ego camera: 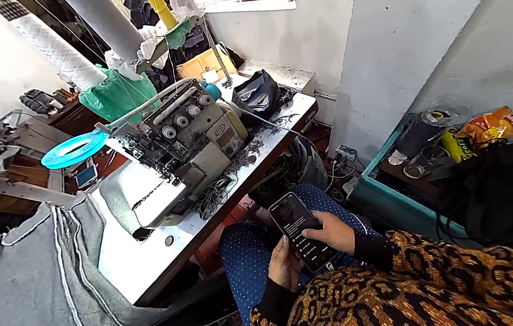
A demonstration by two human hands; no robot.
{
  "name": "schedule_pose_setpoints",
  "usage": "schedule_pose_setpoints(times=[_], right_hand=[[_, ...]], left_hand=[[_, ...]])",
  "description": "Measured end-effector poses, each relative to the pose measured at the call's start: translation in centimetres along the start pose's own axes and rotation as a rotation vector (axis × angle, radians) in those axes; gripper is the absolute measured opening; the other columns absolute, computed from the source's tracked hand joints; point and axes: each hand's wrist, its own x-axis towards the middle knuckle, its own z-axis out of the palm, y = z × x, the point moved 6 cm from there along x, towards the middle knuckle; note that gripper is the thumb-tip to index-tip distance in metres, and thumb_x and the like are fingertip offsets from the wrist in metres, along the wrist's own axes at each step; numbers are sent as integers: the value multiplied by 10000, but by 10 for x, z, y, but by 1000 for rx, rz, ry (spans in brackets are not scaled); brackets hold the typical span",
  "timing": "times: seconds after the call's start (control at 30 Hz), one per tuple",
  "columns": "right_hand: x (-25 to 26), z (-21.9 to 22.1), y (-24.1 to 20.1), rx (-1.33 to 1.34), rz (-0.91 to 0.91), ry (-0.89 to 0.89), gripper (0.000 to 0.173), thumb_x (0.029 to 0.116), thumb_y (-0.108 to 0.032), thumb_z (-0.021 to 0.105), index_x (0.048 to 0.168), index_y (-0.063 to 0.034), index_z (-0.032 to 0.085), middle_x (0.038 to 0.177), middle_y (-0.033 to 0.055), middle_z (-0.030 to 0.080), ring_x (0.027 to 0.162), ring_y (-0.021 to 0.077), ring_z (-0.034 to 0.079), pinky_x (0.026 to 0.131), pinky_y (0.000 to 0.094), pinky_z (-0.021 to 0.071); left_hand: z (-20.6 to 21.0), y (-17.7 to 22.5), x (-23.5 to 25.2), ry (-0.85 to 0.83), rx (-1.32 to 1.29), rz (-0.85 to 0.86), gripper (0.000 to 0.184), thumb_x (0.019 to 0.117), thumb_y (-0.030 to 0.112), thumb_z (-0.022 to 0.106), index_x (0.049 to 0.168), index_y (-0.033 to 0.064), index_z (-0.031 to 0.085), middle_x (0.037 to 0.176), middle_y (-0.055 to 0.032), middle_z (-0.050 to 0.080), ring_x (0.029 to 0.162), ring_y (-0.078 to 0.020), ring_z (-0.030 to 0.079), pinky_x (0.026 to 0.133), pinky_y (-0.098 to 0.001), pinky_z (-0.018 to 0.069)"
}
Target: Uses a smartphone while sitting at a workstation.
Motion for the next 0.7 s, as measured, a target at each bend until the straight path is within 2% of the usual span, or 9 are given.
schedule_pose_setpoints(times=[0.13,0.27,0.37,0.5,0.6,0.7], right_hand=[[-1,0,1,31,-10,0,399,965,-176,668,1309,7,580,1145,127,691,1013,138,689,942,333,549],[-3,-2,3,88,-41,-17,326,998,-165,574,1278,1,589,1092,96,685,958,105,679,899,312,551],[-5,-5,5,98,-57,-34,338,1007,-162,534,1298,6,574,1108,90,673,964,92,664,897,299,542],[-11,-7,12,108,-34,-71,340,985,-127,525,1301,-5,541,1047,57,660,893,66,644,820,271,532],[-19,-8,18,135,36,-113,382,968,-106,514,1341,-25,503,1054,60,656,884,94,657,771,293,551],[-25,-7,19,179,90,-161,414,973,-60,493,1383,-20,465,1065,93,651,905,166,700,764,364,610]], left_hand=[[0,0,0,10,-10,-4,418,1126,211,176,1320,-18,466,1057,-159,723,920,-246,739,811,-398,617],[-1,-2,1,17,-16,-6,412,1128,212,185,1309,-16,476,1050,-163,724,918,-254,740,806,-406,618],[-2,-1,1,16,-17,-3,413,1128,218,181,1320,-12,465,1057,-160,720,928,-252,736,810,-404,616],[-5,-1,1,45,-34,-2,418,1130,228,183,1333,-13,457,1052,-160,717,914,-254,735,803,-407,615],[-4,-1,1,54,-38,1,420,1132,230,179,1330,-14,457,1042,-162,717,907,-254,736,800,-407,616],[-4,-1,1,56,-33,2,418,1131,233,181,1327,-10,459,1040,-156,719,904,-250,737,797,-401,617]])
